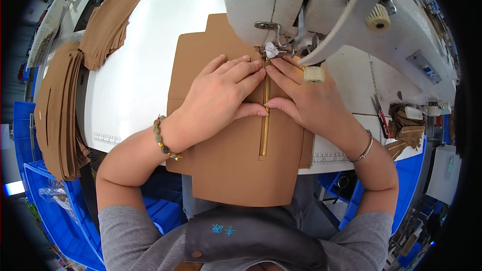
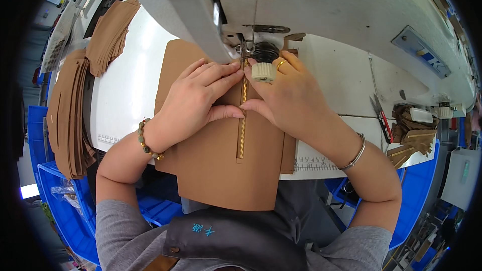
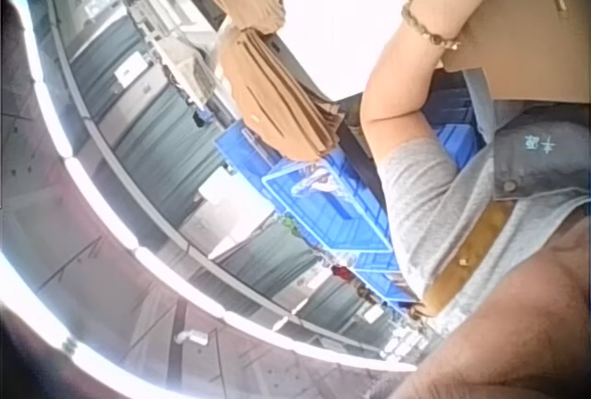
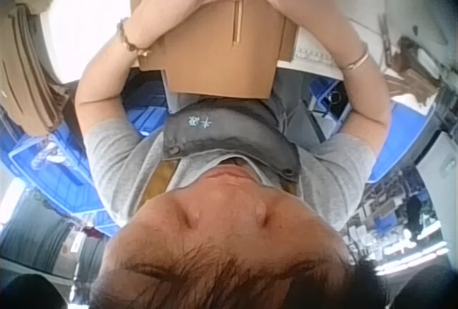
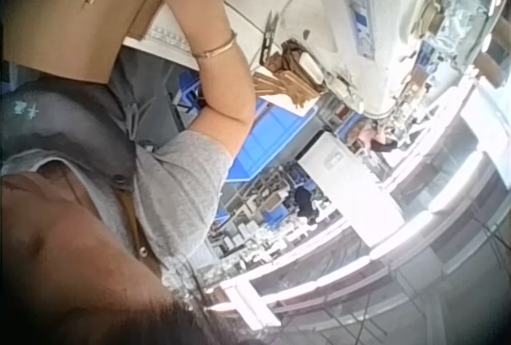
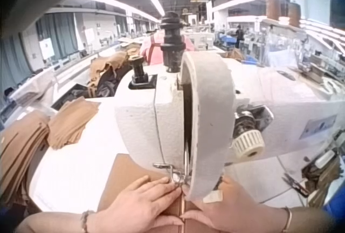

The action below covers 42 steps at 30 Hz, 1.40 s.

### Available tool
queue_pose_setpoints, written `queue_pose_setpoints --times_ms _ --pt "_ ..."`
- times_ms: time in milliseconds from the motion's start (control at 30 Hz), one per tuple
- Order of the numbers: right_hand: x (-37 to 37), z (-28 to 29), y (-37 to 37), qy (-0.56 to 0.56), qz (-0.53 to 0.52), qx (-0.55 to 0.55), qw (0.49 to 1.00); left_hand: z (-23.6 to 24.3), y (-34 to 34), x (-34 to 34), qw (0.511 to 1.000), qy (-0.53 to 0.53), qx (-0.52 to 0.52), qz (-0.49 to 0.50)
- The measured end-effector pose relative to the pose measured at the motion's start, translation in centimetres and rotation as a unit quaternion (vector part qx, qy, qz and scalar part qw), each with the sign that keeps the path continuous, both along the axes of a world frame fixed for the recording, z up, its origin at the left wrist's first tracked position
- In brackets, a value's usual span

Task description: Sewing a zipper into a leather piece using an industrial sewing machine.

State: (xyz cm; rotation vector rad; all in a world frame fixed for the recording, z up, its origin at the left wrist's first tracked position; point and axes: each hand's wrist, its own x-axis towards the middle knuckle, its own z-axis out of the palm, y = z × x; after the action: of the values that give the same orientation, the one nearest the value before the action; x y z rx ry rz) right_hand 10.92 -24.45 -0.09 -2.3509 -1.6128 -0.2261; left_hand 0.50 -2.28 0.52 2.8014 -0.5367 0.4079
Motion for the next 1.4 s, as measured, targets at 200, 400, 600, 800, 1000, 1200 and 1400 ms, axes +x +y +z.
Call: queue_pose_setpoints --times_ms 200,400,600,800,1000,1200,1400 --pt "0.5 -0.5 0.3 -0.019 0.022 0.05 0.998 -0.1 0.1 0.3 1.0 -0.003 -0.007 -0.005" --pt "0.7 -0.8 0.4 -0.004 0.016 0.053 0.998 -0.1 0.3 0.5 1.0 -0.002 0.003 -0.002" --pt "0.9 -1.0 0.4 -0.019 0.032 0.081 0.996 -0.2 0.2 0.5 1.0 -0.006 0.01 0.007" --pt "0.6 -0.2 0.3 -0.062 0.033 0.069 0.995 -0.2 0.3 0.6 1.0 -0.002 0.0 0.006" --pt "0.4 -0.5 0.5 -0.107 -0.025 0.094 0.99 -0.6 0.3 0.4 1.0 -0.017 -0.01 0.006" --pt "0.5 0.8 -0.1 -0.097 -0.01 0.047 0.994 -0.3 -1.1 -2.8 1.0 0.011 0.002 0.003" --pt "-2.4 4.1 -3.8 -0.022 0.016 0.006 1.0 1.4 -4.8 -12.2 0.994 0.092 0.009 -0.051"
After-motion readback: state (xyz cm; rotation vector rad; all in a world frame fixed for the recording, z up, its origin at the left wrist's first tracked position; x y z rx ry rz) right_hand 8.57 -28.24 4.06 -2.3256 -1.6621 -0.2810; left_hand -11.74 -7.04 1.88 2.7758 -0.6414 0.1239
